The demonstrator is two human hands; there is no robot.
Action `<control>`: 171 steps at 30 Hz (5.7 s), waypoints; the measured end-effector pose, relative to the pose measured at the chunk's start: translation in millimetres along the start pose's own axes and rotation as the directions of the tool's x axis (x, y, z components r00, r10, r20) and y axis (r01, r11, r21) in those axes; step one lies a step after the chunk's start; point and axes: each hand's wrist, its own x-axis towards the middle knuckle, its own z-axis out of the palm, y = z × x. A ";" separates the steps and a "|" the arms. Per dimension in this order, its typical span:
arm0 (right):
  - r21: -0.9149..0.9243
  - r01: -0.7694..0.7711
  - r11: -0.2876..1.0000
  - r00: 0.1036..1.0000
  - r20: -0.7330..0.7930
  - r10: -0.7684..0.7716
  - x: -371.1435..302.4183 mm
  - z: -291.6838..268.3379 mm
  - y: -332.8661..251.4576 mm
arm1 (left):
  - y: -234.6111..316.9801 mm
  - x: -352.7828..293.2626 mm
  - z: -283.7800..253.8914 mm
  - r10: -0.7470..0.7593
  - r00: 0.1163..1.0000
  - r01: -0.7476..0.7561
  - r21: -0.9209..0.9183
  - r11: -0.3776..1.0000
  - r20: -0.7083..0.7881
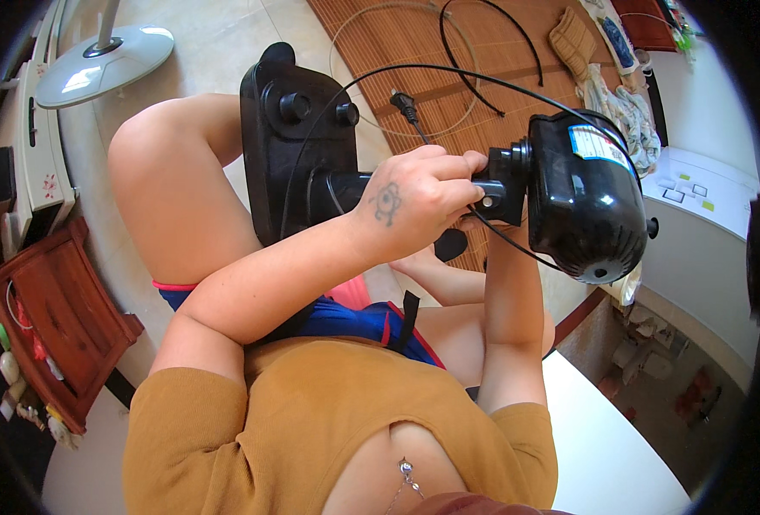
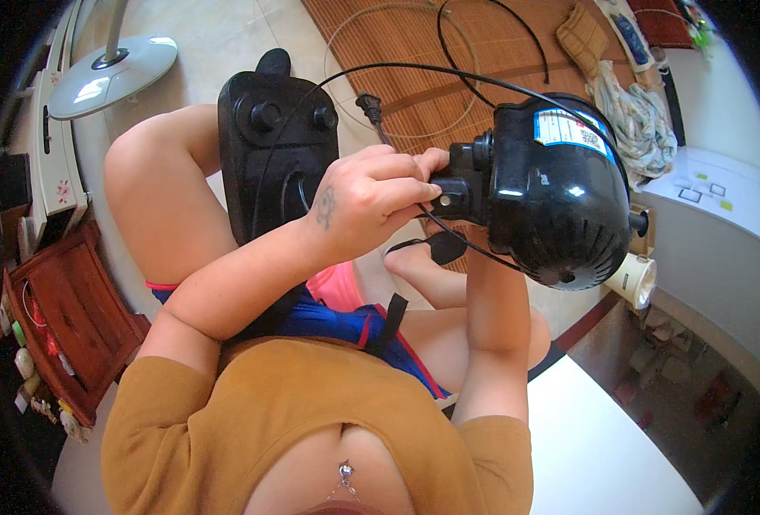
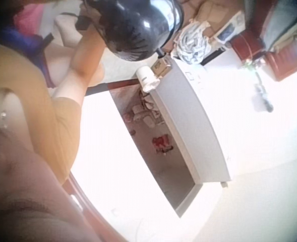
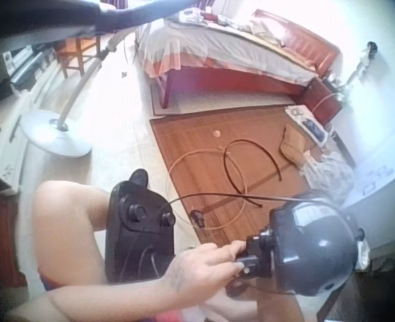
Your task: The person sits on the floor and assembles a fan by attaching the rear guard, the fan blade, and the front guard to the motor housing using a screwdriver.
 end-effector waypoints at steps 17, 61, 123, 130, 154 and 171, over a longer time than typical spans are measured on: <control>-0.130 -0.147 0.981 0.989 -0.030 0.144 28.0 24.3 146.8 | -103.1 -29.8 -44.3 -0.596 0.582 0.608 0.192 0.771 0.553; -0.510 -0.312 0.802 0.861 0.206 0.466 17.8 50.7 198.1 | -19.5 -29.9 -99.7 -0.635 0.486 0.667 0.214 0.713 0.600; 0.698 -0.314 0.643 -0.717 -0.619 0.321 -164.8 -114.4 226.9 | -25.5 2.1 -59.1 -0.504 0.453 0.448 0.301 0.842 0.736; 0.924 -0.299 0.239 -0.879 -0.364 0.309 -218.6 -103.0 216.2 | -31.3 17.4 -50.0 -0.431 0.393 0.363 0.293 0.884 0.812; -0.115 -0.992 -0.043 0.087 -0.907 0.413 -126.9 -57.5 246.7 | -65.5 18.5 -69.2 -0.317 0.306 0.564 0.098 0.820 0.898; -0.128 -0.971 0.204 0.138 -0.990 0.038 -143.2 -84.8 236.0 | -65.4 26.2 -64.1 -0.280 0.208 0.617 0.096 0.781 0.937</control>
